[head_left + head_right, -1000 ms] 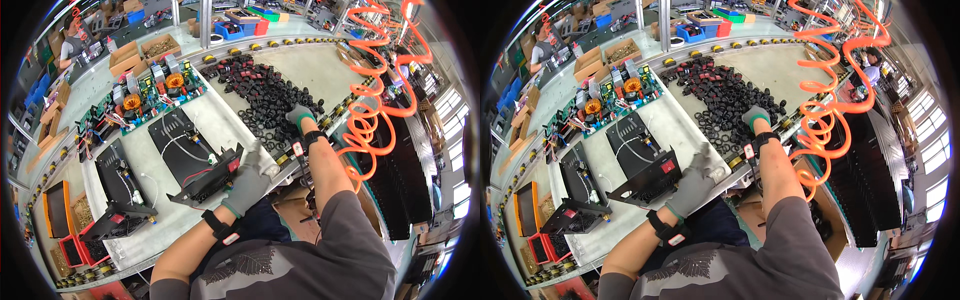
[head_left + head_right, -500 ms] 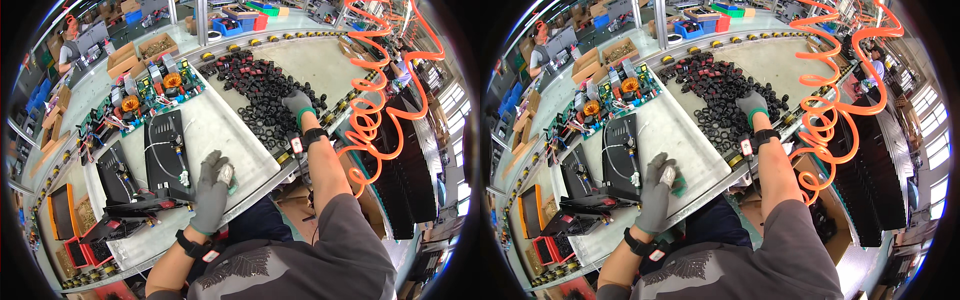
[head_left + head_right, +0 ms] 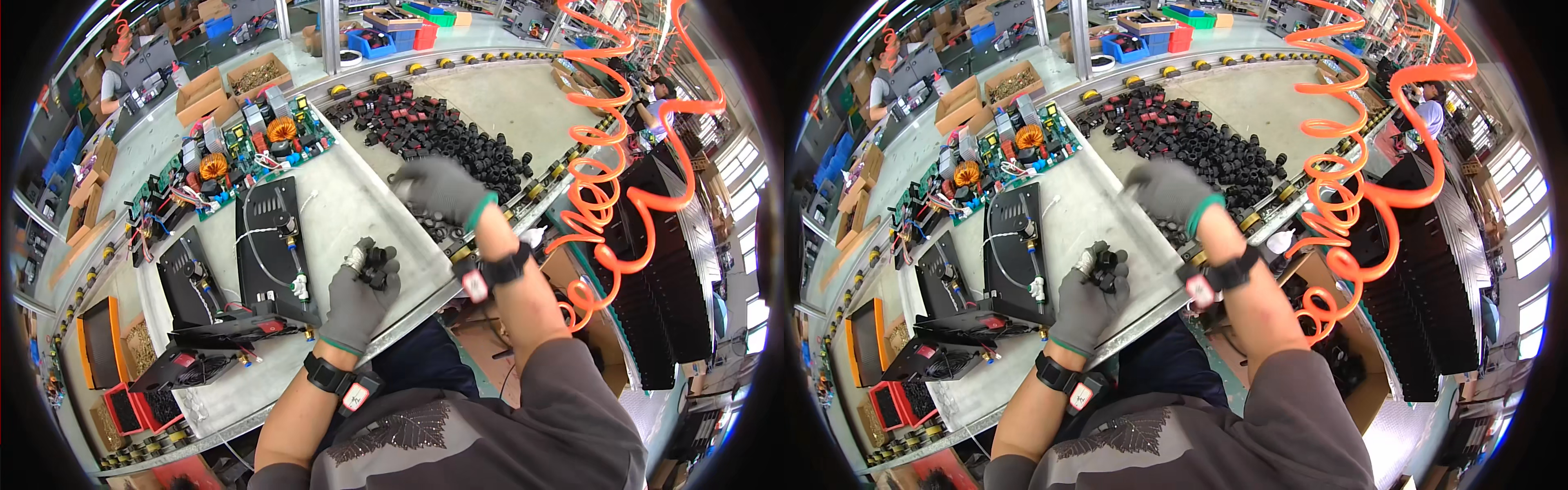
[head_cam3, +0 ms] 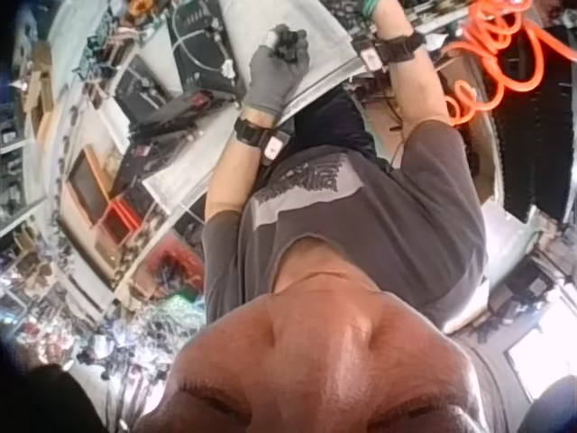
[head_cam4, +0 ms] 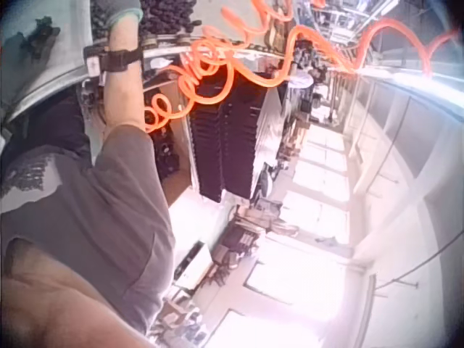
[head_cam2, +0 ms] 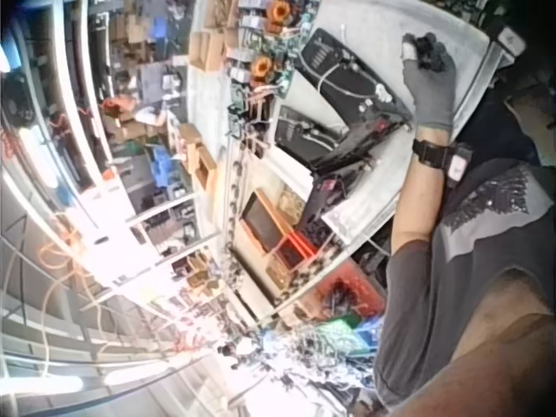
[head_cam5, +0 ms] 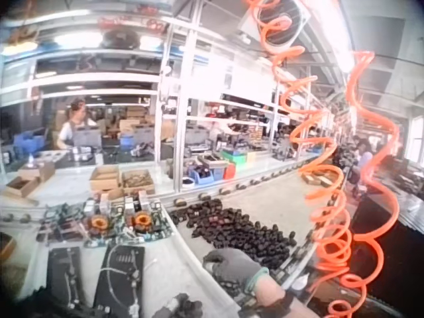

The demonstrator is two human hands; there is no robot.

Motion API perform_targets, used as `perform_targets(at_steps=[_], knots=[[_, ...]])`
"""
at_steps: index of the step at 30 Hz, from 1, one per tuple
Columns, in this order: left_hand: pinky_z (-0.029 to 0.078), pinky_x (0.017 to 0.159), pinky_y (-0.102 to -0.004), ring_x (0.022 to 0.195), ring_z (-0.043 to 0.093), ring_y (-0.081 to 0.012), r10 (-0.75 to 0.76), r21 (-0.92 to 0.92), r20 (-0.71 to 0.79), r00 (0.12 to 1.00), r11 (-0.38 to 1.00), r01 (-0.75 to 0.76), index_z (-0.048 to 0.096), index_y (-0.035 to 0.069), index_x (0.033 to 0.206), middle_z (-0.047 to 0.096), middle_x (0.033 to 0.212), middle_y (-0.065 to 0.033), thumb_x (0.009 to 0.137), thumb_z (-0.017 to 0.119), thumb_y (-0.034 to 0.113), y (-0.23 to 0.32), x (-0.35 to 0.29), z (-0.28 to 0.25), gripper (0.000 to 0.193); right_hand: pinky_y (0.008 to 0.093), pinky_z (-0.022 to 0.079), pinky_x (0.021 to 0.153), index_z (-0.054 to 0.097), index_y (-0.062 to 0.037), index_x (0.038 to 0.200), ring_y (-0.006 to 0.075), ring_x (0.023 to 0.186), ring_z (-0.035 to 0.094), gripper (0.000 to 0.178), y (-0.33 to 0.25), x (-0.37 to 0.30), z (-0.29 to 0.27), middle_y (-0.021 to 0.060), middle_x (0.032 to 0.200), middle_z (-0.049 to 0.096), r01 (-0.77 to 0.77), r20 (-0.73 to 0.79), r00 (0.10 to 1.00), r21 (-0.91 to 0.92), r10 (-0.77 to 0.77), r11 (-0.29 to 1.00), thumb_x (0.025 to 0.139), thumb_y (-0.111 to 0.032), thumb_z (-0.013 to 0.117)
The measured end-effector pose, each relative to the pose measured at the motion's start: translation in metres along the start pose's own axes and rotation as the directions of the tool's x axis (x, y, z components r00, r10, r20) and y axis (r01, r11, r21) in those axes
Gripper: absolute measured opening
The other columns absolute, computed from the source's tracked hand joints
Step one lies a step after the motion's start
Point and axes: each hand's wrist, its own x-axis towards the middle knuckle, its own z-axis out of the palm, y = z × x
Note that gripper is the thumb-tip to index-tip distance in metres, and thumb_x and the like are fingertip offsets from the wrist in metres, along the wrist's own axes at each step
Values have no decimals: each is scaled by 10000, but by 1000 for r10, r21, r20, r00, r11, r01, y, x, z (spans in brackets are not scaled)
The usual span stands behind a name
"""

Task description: The worker is assembling electronic chassis components, installing fans, applying sealant, and securing parts with a pneumatic screwdriver.

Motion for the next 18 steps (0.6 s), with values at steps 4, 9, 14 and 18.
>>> perform_targets(at_steps=[4,9,14,18], knots=[[514,721,-340,793,579,-219,40,147,-95,995,989,-26,586,125,1156,644,1023,-148,983,563,342,-4,-17,2,279,453,531,854,722,-106,1034,360,985,663,270,82,45,-10,171,1040,694,-411,-130,902,-549,411,728,825,-185,571],[495,671,-280,773,579,-146,-24,378,31,999,926,10,551,93,1252,622,1136,-141,992,553,282,0,-51,4,321,419,521,888,723,-151,1044,329,1022,648,280,141,40,16,127,1078,694,-425,-114,894,-520,434,741,782,-236,669],[501,647,-275,741,574,-110,-13,328,-2,1000,944,13,549,89,1259,619,1157,-139,995,542,281,1,-66,1,326,425,523,887,722,-139,1050,329,1019,652,290,141,41,24,126,1087,691,-498,-139,851,-517,507,696,787,-254,675],[496,579,-255,635,560,-113,-29,357,39,999,934,14,565,83,1206,636,1080,-135,992,547,307,4,-82,1,311,423,522,892,720,-98,1045,349,1039,646,302,105,37,15,171,1087,684,-578,-254,813,-463,525,672,839,-303,639]])
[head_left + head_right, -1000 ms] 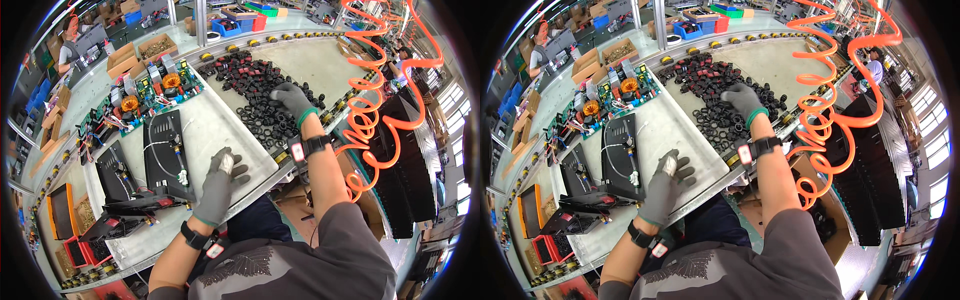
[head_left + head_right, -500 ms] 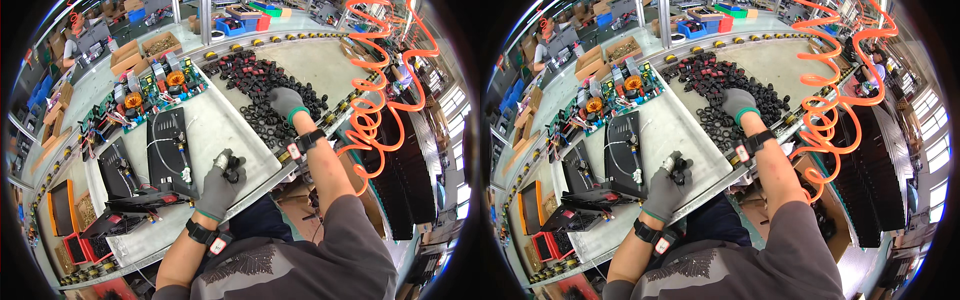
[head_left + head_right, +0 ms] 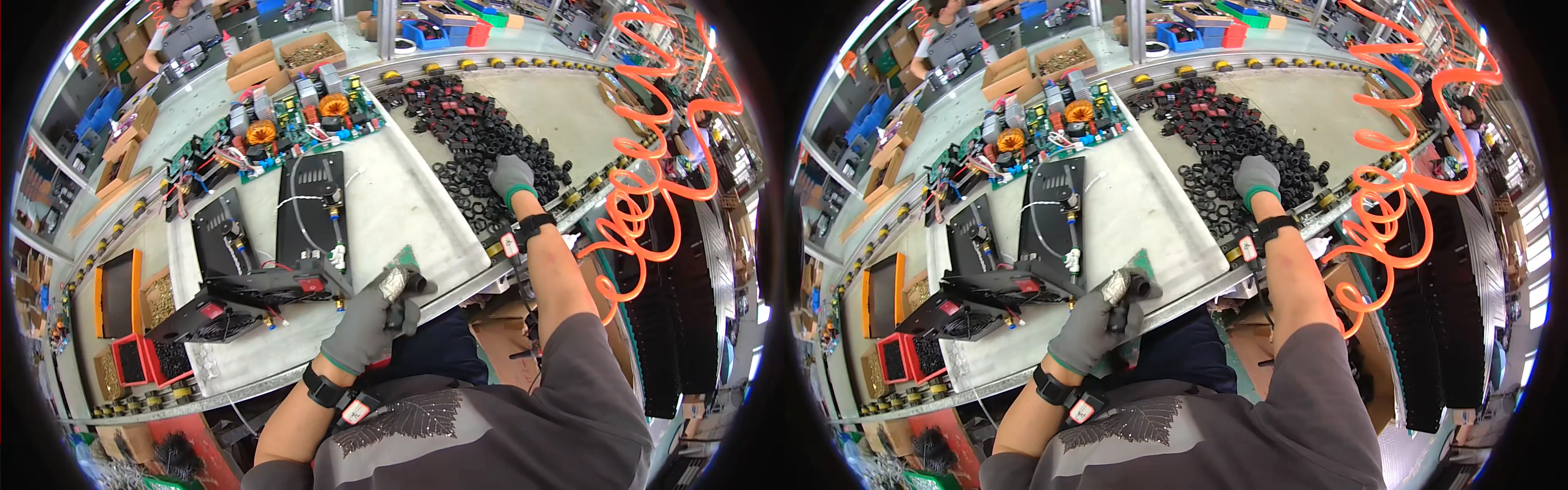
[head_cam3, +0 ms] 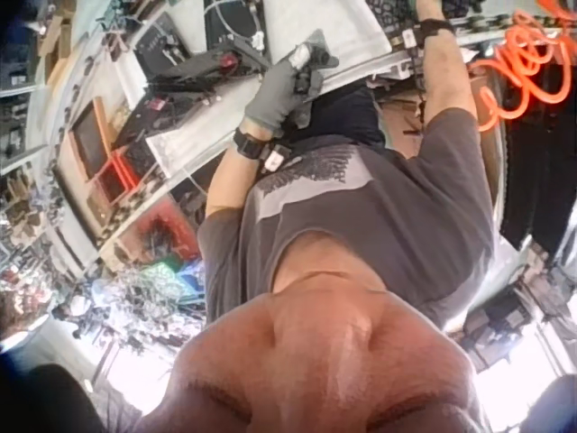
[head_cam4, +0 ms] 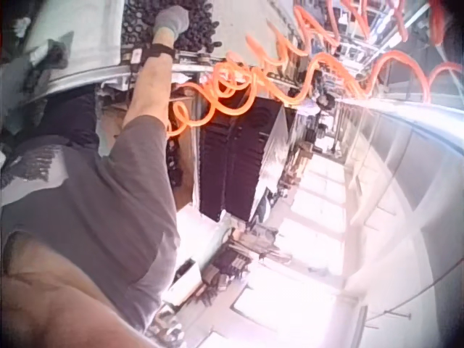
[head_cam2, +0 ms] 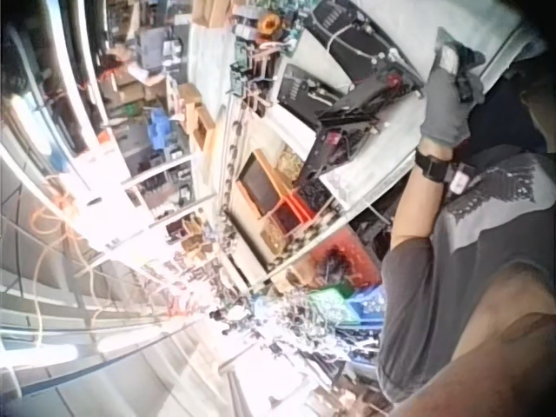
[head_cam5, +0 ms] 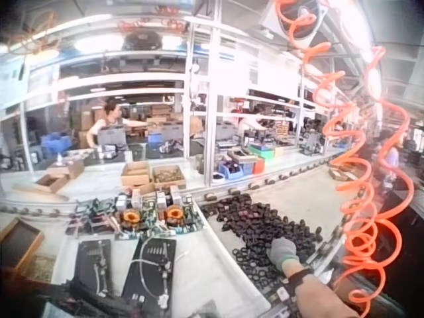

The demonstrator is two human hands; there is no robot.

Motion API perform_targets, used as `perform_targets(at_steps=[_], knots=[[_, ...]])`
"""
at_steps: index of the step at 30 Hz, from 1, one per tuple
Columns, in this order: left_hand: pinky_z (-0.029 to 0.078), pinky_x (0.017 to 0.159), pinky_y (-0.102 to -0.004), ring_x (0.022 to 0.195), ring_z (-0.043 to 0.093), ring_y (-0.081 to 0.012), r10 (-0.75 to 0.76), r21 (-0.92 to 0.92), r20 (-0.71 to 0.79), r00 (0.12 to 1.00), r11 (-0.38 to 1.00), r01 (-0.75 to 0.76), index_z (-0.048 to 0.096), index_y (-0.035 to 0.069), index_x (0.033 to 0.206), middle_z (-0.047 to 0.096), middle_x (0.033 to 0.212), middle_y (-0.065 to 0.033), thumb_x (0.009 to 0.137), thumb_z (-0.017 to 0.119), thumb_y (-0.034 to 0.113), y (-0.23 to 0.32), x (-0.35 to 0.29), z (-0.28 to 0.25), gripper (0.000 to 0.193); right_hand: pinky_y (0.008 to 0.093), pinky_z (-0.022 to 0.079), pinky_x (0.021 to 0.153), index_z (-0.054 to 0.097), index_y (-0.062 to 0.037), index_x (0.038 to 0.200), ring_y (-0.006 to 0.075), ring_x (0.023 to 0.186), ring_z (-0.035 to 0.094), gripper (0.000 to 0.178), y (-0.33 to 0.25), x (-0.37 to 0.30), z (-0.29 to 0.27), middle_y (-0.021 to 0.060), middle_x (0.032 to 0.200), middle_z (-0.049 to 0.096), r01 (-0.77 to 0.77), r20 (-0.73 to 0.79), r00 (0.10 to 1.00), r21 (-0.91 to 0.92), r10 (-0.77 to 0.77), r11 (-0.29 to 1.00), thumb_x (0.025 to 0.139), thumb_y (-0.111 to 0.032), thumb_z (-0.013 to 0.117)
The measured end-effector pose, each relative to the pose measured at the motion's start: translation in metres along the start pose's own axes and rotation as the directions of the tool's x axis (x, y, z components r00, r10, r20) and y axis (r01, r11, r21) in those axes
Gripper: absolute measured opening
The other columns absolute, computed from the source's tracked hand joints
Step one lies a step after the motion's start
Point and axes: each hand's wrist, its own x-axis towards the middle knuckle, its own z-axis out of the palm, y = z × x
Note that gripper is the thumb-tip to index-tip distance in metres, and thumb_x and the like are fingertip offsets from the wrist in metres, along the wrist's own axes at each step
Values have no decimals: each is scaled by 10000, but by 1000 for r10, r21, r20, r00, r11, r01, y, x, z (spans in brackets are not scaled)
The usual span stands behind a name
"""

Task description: The worker is assembling electronic chassis components, installing fans, applying sealant, and securing parts with a pneumatic screwdriver.

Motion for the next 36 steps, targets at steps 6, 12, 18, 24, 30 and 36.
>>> perform_targets(at_steps=[6,12,18,24,30,36], knots=[[406,463,-232,521,492,-80,222,625,-112,969,774,-106,545,81,1184,560,811,-22,987,562,257,12,-82,6,265,434,496,801,698,-125,930,349,929,634,210,-71,-84,-29,151,977,645,579,-360,809,343,-465,740,833,-302,641],[449,559,-209,675,535,-79,899,788,-238,367,400,-468,499,54,1222,580,979,-54,927,534,50,31,-185,-11,296,380,504,734,746,-138,889,283,817,628,141,-96,-165,-2,103,894,638,723,-293,680,415,-672,552,750,-132,733],[461,604,-193,783,554,-66,990,930,-86,-112,40,-364,516,51,1152,581,985,-23,887,683,65,50,-189,-74,313,312,527,735,718,-67,1003,244,817,686,162,-124,-180,-104,133,895,701,772,-475,625,496,-619,399,858,-36,652],[505,789,-231,883,574,-88,982,930,14,-190,-82,-358,548,20,1140,599,1019,-29,833,754,34,57,-167,-99,371,221,469,622,602,-25,1064,68,725,560,178,-219,-264,-228,27,925,637,599,-353,163,778,-921,-192,923,-133,606],[511,810,-258,915,590,-115,971,944,-11,-241,-69,-324,581,-6,1135,610,1012,-47,816,732,-45,82,-188,-109,354,248,533,639,666,-20,1035,95,760,629,232,-369,-298,-194,45,917,664,585,120,91,797,-989,151,867,-180,643],[479,842,-295,923,592,-197,958,950,103,-269,-175,-258,641,-5,1087,607,997,-94,807,716,-48,88,-198,-110,294,342,507,828,680,-7,1044,262,884,641,264,-436,-284,-131,147,947,686,908,128,-402,187,-907,-376,815,-102,590]])
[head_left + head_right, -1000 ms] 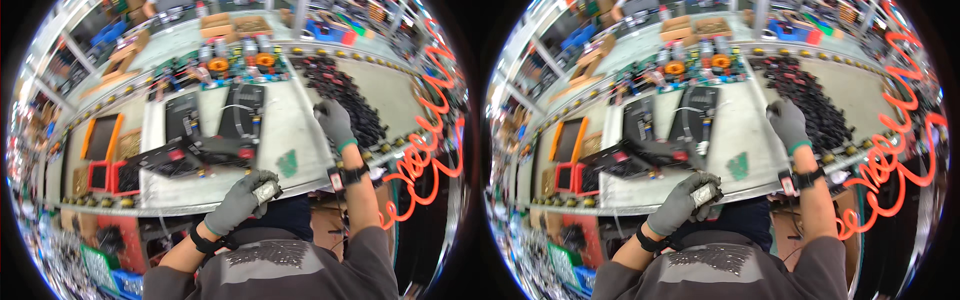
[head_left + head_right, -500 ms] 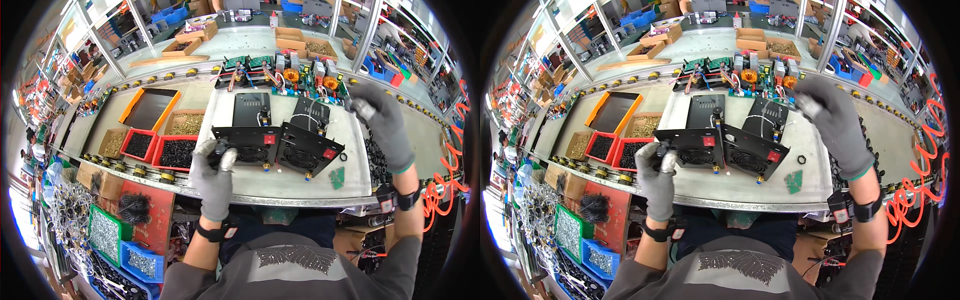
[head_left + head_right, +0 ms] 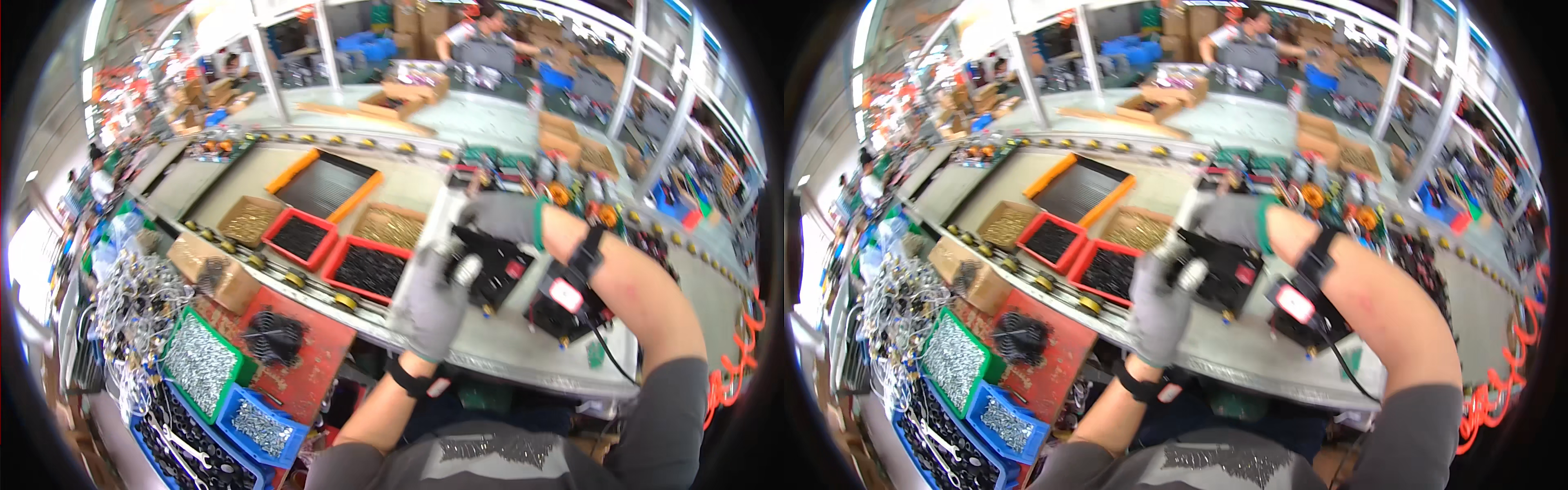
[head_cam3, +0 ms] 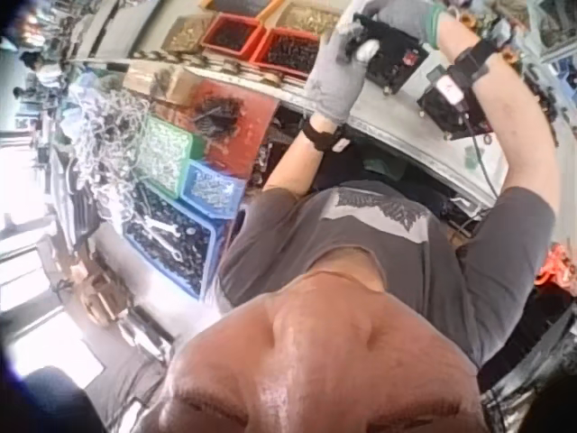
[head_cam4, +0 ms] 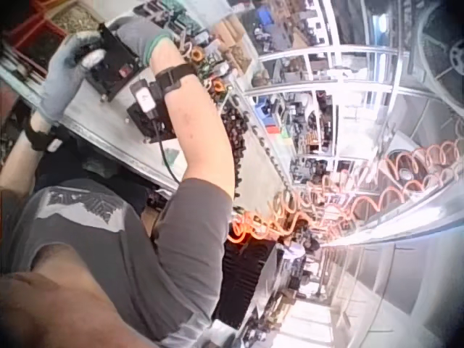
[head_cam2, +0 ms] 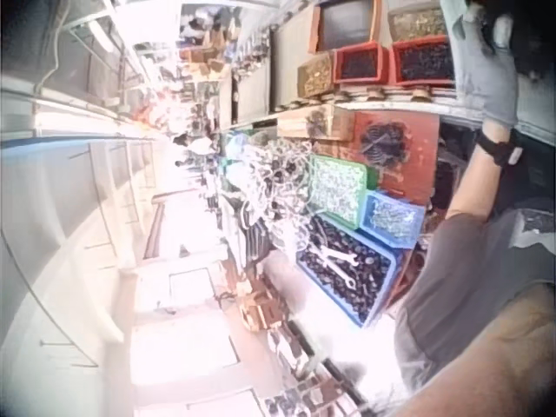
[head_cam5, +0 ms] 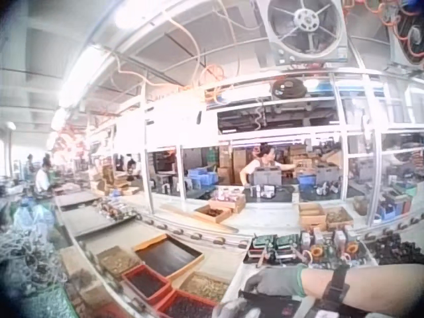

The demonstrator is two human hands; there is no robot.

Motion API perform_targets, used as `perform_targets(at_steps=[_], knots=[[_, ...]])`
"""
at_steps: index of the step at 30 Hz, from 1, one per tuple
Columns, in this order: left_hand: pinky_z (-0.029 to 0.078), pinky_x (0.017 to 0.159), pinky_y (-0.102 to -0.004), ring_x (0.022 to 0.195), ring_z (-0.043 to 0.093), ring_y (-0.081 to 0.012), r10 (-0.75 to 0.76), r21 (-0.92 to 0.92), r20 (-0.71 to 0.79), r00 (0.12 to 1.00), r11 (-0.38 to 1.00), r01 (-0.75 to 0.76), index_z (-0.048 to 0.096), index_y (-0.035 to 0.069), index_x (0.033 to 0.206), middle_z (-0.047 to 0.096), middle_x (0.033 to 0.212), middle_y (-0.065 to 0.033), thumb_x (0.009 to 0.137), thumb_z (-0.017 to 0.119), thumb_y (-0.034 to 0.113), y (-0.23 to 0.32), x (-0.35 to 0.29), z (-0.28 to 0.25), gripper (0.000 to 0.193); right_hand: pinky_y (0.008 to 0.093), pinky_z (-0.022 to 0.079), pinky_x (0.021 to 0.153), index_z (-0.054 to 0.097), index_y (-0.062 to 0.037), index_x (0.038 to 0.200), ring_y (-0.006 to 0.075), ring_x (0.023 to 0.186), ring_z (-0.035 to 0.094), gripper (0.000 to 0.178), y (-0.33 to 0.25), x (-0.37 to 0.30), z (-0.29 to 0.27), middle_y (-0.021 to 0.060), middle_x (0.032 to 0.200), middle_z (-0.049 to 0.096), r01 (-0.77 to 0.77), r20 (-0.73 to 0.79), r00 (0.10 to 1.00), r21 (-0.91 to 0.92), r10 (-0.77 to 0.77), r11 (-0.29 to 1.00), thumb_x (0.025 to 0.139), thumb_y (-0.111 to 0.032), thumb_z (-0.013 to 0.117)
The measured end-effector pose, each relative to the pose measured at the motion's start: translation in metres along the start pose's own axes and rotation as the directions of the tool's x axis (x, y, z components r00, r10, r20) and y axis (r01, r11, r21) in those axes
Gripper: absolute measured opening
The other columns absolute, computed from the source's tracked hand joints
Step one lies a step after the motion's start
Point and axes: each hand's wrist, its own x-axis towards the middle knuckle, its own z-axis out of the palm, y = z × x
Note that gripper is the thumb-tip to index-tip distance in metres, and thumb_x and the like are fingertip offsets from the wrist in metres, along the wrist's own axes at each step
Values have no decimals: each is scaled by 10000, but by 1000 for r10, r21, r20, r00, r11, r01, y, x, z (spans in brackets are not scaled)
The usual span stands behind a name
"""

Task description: The worker is assembling electronic chassis components, installing fans, applying sealant, and securing parts with a pneumatic screwdriver.

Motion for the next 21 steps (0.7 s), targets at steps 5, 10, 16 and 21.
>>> perform_targets(at_steps=[5,10,16,21], knots=[[512,755,-260,946,605,-193,-156,-210,-55,986,967,141,601,-12,1111,601,1044,-120,912,596,44,-5,0,-1,207,315,508,828,696,-3,1041,184,875,651,271,-12,-6,9,124,951,711,-74,-139,979,445,150,893,796,-45,589],[470,538,-212,659,585,-71,-440,-383,90,893,813,439,481,59,1089,596,863,-42,971,605,236,-2,-4,2,246,289,504,799,688,-8,1096,154,860,630,353,-25,-18,-4,114,968,714,-63,-92,988,501,126,863,786,-32,521],[473,503,-209,672,598,-72,-562,-414,214,799,689,595,495,48,1132,624,897,-48,945,645,242,12,4,-3,308,270,502,745,670,-52,1175,150,809,603,462,-18,-27,-10,81,1026,676,-153,51,986,676,161,720,752,-90,488],[525,598,-296,724,647,-176,-73,376,18,997,925,60,647,45,1091,640,1009,-66,868,718,138,23,8,-4,251,276,509,772,653,-82,1213,144,867,614,462,-15,-25,-11,82,1075,666,-221,137,975,591,173,776,774,-109,512]])
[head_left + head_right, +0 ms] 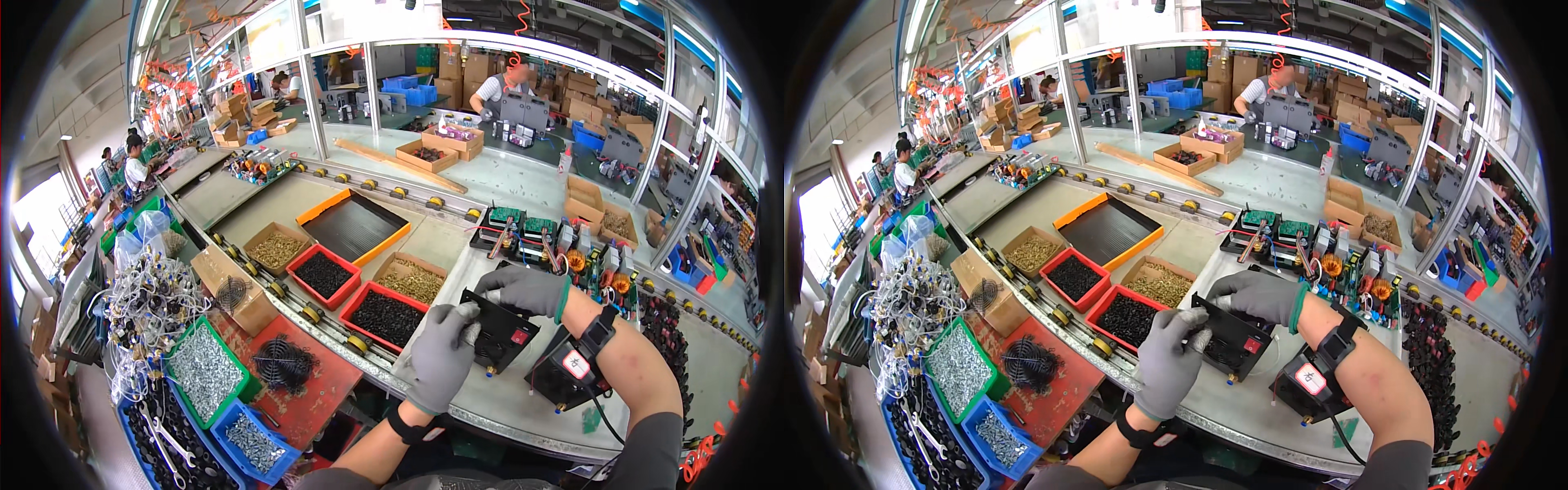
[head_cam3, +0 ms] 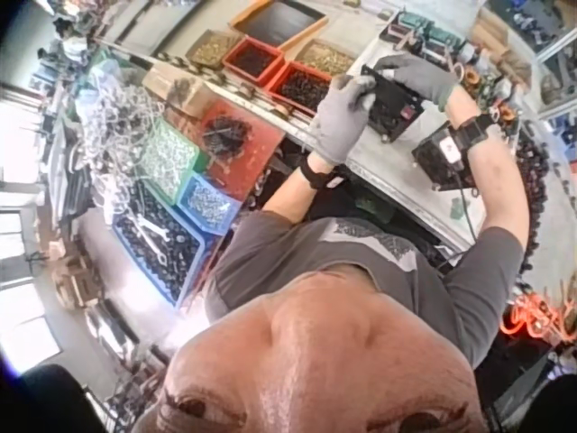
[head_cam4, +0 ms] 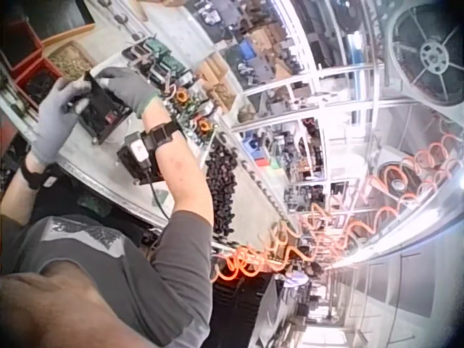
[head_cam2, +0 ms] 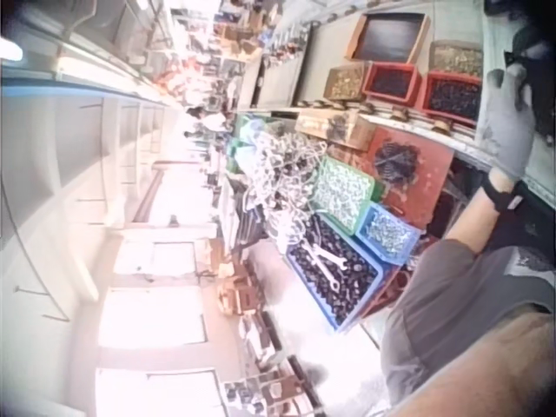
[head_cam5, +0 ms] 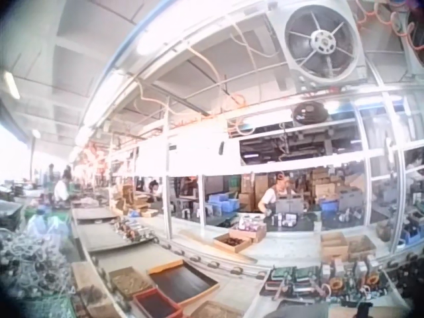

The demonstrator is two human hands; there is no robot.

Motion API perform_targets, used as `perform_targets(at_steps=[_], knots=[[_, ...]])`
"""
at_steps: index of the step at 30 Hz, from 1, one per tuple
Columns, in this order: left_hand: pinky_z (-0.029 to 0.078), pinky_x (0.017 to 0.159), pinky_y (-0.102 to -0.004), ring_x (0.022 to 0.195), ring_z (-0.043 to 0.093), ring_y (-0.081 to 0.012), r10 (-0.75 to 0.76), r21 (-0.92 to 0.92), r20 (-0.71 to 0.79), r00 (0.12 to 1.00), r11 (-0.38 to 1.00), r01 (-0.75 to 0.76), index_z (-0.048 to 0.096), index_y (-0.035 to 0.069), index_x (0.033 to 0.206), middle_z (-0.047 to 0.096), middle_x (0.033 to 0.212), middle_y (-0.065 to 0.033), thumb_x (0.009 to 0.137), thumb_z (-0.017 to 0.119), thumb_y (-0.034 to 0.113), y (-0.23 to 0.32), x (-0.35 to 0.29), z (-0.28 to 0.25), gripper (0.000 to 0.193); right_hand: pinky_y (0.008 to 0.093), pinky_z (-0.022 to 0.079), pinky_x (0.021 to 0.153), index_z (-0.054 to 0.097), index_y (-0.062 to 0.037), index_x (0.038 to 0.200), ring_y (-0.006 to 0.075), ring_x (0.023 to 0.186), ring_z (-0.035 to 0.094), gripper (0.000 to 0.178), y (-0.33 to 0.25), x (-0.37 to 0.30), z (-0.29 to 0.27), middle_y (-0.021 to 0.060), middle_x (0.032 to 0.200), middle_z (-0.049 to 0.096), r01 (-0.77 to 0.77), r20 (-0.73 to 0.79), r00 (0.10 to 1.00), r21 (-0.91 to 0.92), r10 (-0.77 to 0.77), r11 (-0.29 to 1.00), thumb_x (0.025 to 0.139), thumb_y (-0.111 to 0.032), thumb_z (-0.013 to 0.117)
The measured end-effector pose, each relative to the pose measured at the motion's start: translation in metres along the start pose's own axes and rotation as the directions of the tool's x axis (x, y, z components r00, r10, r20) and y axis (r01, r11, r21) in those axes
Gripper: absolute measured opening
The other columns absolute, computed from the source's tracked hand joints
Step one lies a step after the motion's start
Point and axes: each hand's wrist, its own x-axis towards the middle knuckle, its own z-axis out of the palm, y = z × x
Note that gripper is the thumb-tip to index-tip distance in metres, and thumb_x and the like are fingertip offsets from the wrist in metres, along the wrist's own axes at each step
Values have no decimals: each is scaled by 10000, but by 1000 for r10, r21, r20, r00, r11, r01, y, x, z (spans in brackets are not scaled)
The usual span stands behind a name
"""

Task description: The worker is assembling electronic chassis components, installing fans, applying sealant, and securing parts with a pneumatic screwdriver.

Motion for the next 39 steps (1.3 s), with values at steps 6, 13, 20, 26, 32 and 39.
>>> perform_targets(at_steps=[6,13,20,26,32,39], knots=[[522,603,-300,712,634,-179,198,-156,-113,974,964,-214,644,45,1080,631,1036,-95,880,692,103,-15,2,9,213,295,485,784,609,-32,1232,152,900,601,430,-6,1,7,93,1054,664,28,-82,996,31,-26,999,883,-283,588],[494,530,-231,673,586,-87,-431,-625,370,823,540,564,460,18,1197,626,897,-82,972,585,212,-5,-7,2,322,327,515,895,605,-10,1257,274,1073,627,407,-6,1,-2,193,1264,598,267,84,964,-344,-254,900,884,-147,520],[507,552,-236,707,600,-97,-330,-391,215,919,833,391,510,25,1207,641,946,-70,945,632,166,-8,-2,4,321,265,489,705,595,-19,1232,130,813,569,397,1,16,7,88,1054,604,503,134,612,-827,-780,252,877,-131,458],[491,511,-217,694,590,-84,-293,-444,225,929,818,366,519,22,1217,638,944,-65,925,658,146,-12,5,0,347,361,440,1002,560,-3,1257,313,1161,566,406,-10,-3,9,202,1267,570,24,-57,998,-86,-29,996,933,-226,459],[465,481,-213,652,582,-74,-461,-591,412,786,521,616,514,23,1169,625,847,-54,961,600,209,-2,7,-10,292,307,472,926,598,-9,1243,201,1049,599,436,-18,-3,4,155,1203,617,60,-44,997,-126,-66,990,863,-181,470],[501,578,-259,712,622,-138,-441,-612,345,828,563,555,578,61,1149,629,910,-55,925,651,151,4,1,-3,252,294,496,879,610,-9,1228,190,1002,617,431,-6,3,2,152,1159,639,69,-2,998,-73,-70,995,852,-183,492]])
